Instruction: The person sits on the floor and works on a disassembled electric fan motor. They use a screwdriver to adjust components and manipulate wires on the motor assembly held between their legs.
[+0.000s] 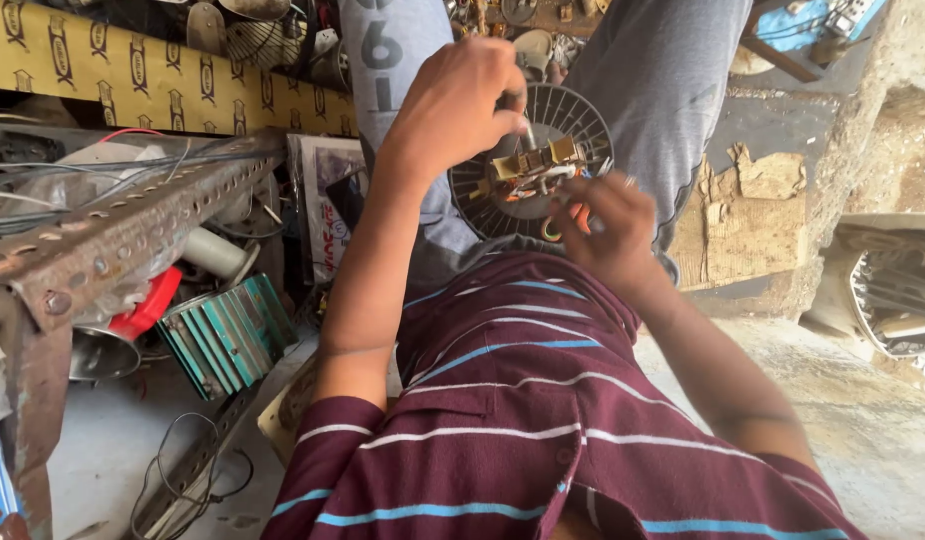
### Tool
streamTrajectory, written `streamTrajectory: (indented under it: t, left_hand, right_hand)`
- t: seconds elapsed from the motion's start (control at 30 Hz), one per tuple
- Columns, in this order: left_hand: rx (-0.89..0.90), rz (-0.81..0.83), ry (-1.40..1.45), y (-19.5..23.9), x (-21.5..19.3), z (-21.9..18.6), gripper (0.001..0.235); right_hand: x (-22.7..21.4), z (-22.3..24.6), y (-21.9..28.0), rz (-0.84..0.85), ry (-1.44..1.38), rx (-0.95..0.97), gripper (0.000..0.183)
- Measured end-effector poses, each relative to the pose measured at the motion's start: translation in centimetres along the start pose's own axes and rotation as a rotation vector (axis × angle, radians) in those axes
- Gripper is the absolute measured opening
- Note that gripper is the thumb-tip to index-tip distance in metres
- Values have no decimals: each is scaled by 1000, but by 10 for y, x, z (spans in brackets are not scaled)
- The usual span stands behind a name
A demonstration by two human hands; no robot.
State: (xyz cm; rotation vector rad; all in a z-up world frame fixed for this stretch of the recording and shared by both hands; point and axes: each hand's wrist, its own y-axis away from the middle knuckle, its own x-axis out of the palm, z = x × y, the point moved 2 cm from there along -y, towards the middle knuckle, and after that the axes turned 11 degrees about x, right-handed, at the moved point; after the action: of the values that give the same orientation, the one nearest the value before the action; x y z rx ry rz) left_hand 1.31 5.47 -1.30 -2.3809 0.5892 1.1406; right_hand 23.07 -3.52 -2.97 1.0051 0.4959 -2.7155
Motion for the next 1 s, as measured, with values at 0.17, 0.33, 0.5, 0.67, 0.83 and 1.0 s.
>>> streamTrajectory:
  t: [0.17, 0.33, 0.5, 0.67, 0.83, 1.0]
  left_hand:
    - [-116, 167, 74, 5, 12, 13, 15]
    - [-47, -24, -62, -5, 37, 22, 29]
    - [83, -246, -195, -8, 35, 22, 20]
    - [110, -353, -219, 6, 13, 6, 22]
    - [70, -305, -195, 23, 9, -44, 18]
    - [76, 56, -129, 41, 28, -100, 18]
  right_hand:
    - [-6, -16, -21, -63, -88, 118, 14]
    - [-2, -27, -64, 4, -149, 100, 25]
    - [27, -65, -125, 565, -164, 210, 35]
    - [45, -75, -130, 862, -525, 270, 27]
    - [27, -69, -129, 847, -525, 19, 18]
    - [13, -81, -130, 858, -442, -154, 13]
